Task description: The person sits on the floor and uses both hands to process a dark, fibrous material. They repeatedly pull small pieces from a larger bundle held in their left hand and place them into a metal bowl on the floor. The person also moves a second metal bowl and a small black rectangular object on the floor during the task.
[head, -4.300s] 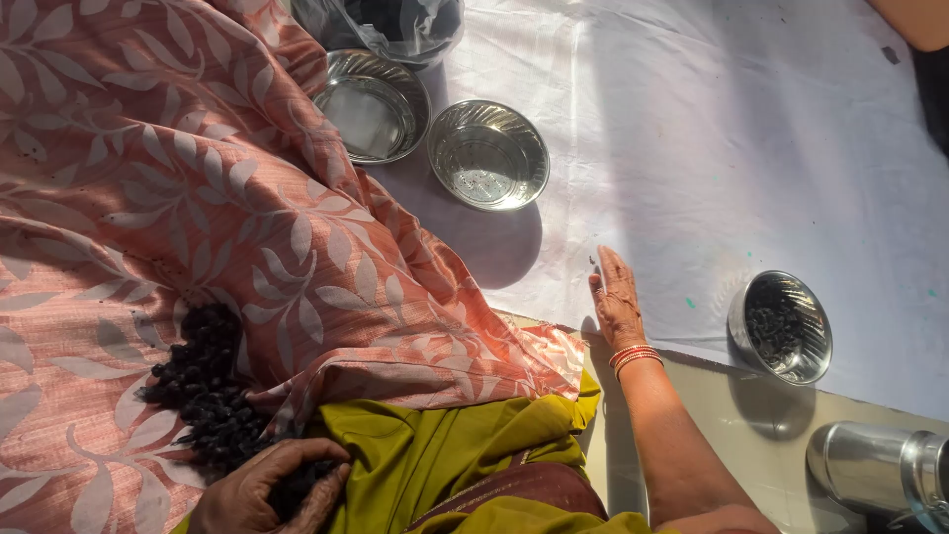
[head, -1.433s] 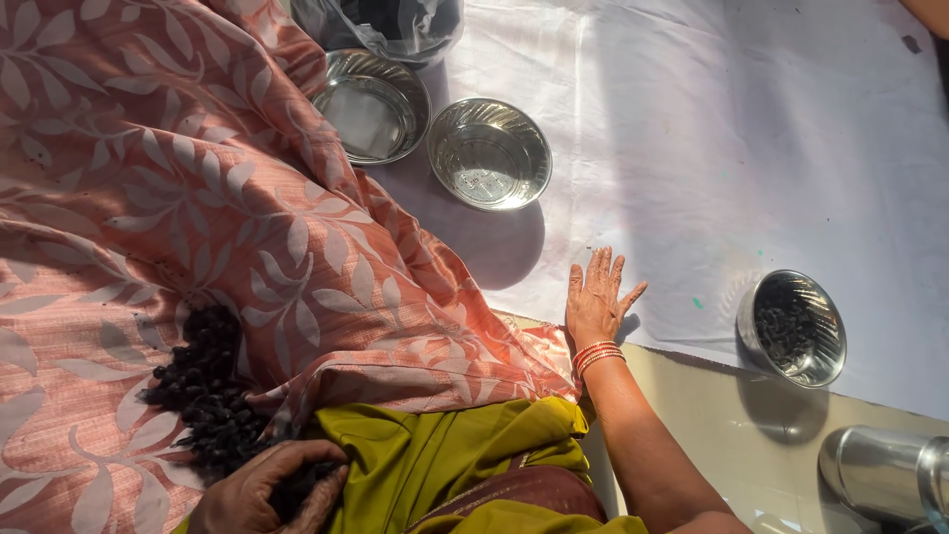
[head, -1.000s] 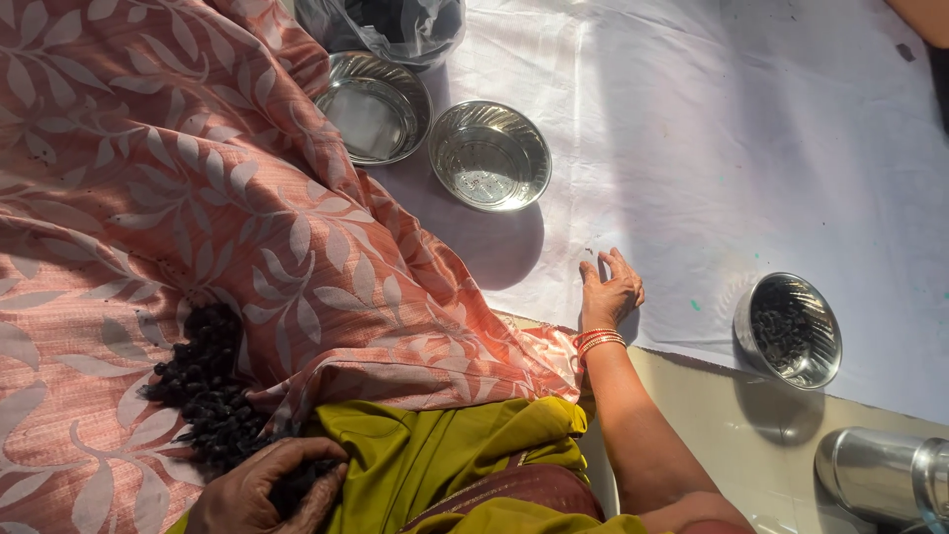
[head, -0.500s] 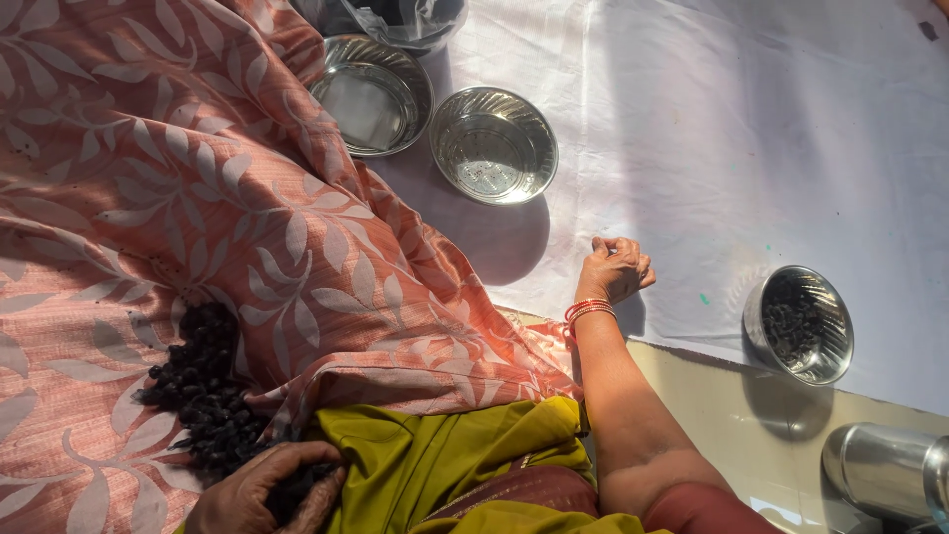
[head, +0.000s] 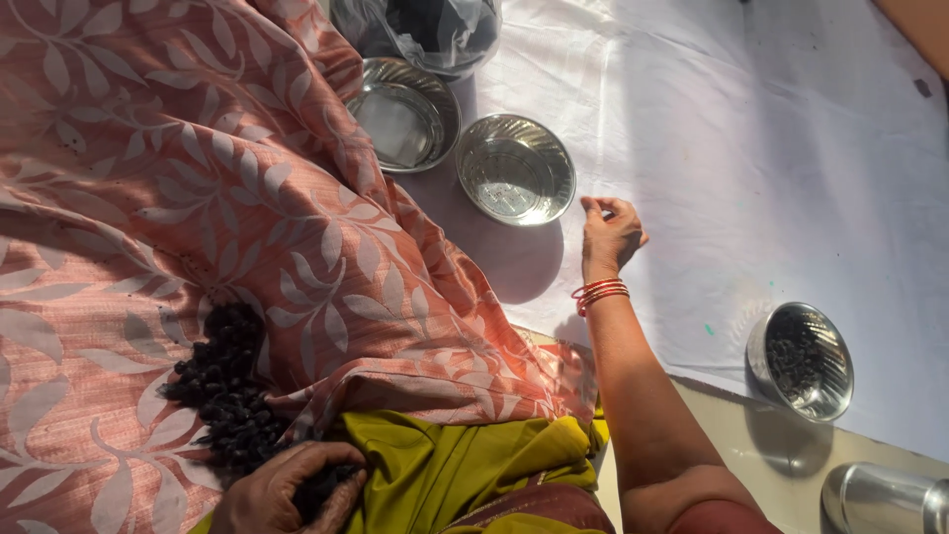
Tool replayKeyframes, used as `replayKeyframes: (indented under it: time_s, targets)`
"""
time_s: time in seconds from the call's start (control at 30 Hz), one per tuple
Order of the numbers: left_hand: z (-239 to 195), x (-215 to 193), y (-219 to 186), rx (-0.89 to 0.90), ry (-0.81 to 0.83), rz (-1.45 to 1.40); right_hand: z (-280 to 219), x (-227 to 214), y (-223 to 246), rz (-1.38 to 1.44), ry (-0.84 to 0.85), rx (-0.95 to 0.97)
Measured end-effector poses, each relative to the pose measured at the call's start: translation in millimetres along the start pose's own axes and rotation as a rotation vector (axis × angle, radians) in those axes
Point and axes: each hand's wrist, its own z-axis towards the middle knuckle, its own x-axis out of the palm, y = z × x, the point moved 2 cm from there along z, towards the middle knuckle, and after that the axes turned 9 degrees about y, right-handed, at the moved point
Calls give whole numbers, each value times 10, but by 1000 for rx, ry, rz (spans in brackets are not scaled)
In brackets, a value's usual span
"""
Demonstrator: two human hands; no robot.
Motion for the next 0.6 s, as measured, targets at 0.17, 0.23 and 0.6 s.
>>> replayKeyframes:
  time_s: [0.17, 0.23, 0.6]
  targets:
    - [-65, -49, -69, -52, -26, 13, -134, 142, 662, 29, 111, -230]
    - [-99, -84, -63, -135, 9, 34, -182, 158, 628, -9, 183, -281]
    - [-38, -117, -149, -3, 36, 0, -191, -428, -1043, 118, 224, -232]
